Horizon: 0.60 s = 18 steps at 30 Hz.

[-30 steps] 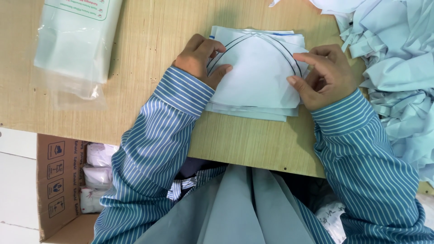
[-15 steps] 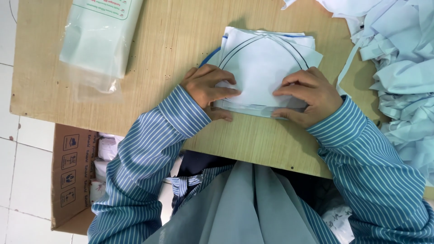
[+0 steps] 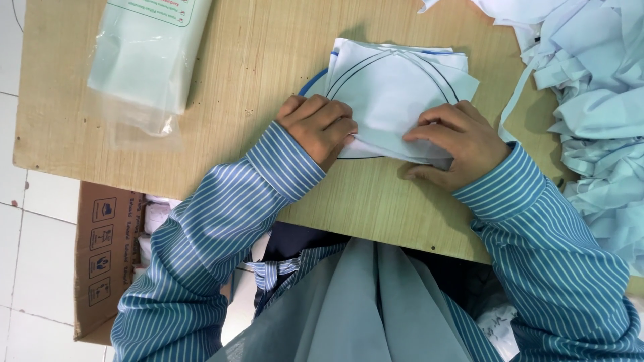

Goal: The person picks up white fabric pieces from a pile, aligns them, folds them, and places them onto a stack on a wooden table.

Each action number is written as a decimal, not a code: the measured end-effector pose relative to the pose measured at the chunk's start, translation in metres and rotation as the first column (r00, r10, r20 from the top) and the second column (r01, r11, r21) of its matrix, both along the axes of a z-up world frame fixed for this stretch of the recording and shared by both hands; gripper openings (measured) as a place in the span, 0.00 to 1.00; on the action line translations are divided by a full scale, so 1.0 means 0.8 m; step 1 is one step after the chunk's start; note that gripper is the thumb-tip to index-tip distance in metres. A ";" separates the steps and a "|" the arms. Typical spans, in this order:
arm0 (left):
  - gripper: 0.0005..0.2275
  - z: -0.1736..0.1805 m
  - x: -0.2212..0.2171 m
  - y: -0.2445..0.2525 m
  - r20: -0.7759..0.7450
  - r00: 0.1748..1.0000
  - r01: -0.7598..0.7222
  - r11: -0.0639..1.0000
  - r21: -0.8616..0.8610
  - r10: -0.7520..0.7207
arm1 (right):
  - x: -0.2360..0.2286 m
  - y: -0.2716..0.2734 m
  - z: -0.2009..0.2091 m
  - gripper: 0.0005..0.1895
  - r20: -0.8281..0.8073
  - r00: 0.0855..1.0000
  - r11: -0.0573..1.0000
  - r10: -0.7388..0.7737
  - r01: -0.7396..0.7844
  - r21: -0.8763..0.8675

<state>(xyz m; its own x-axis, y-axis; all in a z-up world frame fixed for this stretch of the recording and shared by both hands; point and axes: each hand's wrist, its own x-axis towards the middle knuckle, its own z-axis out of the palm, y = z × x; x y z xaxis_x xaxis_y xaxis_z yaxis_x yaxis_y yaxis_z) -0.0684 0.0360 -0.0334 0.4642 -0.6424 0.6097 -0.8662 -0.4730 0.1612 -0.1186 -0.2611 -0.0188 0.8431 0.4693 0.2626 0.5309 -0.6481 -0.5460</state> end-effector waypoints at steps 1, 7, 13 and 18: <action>0.11 0.014 -0.004 0.003 -0.088 0.996 0.021 0.999 0.045 -0.017 | -0.001 0.002 0.003 0.24 0.017 1.000 1.000 -0.003 0.003 0.001; 0.18 0.003 -0.004 0.010 -0.070 0.996 0.059 0.995 0.078 -0.053 | -0.003 -0.003 -0.008 0.12 0.072 0.997 0.999 -0.015 0.018 -0.048; 0.03 -0.017 -0.004 0.006 0.172 0.985 0.016 0.996 0.093 -0.032 | -0.006 -0.002 -0.003 0.17 0.103 0.995 0.987 0.002 0.015 -0.159; 0.04 -0.017 0.014 0.002 0.220 0.975 -0.013 0.994 0.105 -0.010 | -0.009 0.009 0.019 0.24 0.086 0.996 0.974 -0.020 0.039 -0.222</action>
<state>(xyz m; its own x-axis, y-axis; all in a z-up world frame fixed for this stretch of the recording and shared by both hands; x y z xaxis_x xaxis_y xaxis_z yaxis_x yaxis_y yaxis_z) -0.0572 0.0375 -0.0471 0.3270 -0.7079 0.6260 -0.8741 -0.4783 -0.0842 -0.1261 -0.2535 -0.0033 0.8373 0.4990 0.2236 0.5468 -0.7648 -0.3408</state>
